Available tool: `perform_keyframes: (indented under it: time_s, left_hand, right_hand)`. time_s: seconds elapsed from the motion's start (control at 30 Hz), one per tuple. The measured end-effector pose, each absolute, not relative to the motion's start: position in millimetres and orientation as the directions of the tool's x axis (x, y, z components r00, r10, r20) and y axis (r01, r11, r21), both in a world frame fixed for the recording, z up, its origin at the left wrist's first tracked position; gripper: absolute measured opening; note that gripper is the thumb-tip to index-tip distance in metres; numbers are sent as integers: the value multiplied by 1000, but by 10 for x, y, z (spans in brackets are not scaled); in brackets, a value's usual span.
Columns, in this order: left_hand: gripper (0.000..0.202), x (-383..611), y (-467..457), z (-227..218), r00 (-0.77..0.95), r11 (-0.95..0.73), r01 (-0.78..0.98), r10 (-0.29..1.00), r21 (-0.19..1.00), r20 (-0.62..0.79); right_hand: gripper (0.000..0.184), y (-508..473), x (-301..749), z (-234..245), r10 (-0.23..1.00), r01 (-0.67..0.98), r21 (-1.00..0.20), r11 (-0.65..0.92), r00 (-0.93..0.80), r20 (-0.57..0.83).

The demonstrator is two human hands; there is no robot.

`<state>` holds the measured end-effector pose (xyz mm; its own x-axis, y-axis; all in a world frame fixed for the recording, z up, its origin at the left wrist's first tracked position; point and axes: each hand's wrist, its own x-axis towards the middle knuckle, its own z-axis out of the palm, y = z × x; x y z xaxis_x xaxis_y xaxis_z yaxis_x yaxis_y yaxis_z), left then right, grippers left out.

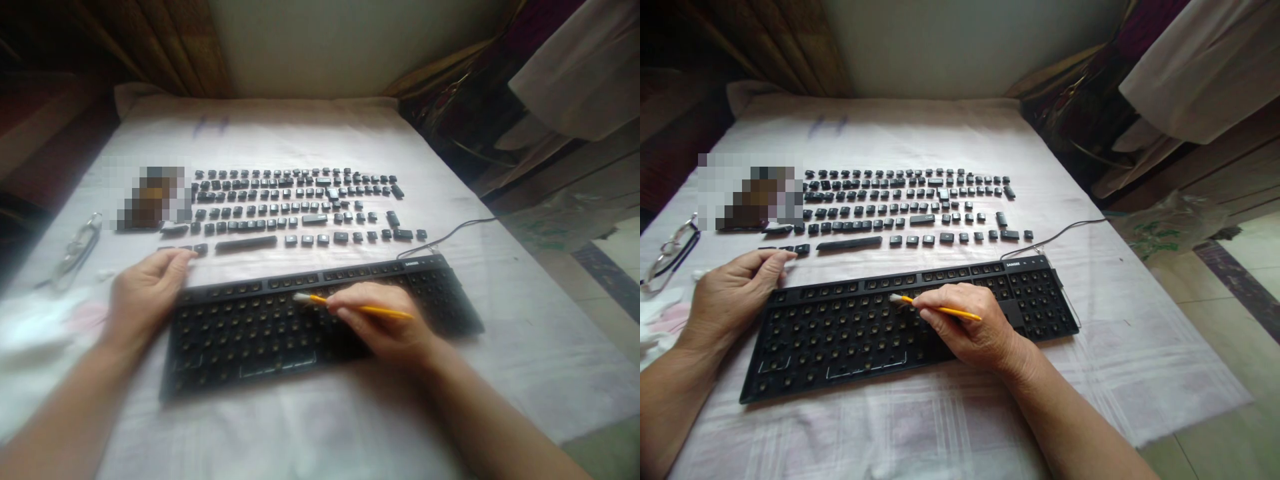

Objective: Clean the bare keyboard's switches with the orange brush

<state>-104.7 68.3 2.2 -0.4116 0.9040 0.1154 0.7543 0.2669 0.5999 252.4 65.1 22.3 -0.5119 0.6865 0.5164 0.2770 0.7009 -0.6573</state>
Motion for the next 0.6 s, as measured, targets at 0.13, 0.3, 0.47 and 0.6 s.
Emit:
perform_keyframes:
  time_s: [0.13, 0.3, 0.47, 0.6]
  left_hand:
    - [45, -1060, 679, 9, -410, 269, 750, 906, 604, 106]
    - [45, -1074, 671, 1, -409, 272, 747, 907, 606, 98]
    - [44, -1067, 675, 1, -409, 275, 747, 908, 605, 93]
    - [45, -1070, 673, -3, -407, 276, 746, 909, 606, 87]
  right_hand:
    - [17, 650, 2516, 231, 683, 291, -642, 709, -508, 524]
    - [18, 643, 2529, 255, 703, 276, -669, 690, -477, 528]
    - [18, 633, 2539, 302, 744, 252, -730, 635, -456, 489]
    - [15, 637, 2526, 282, 747, 268, -740, 618, -492, 446]
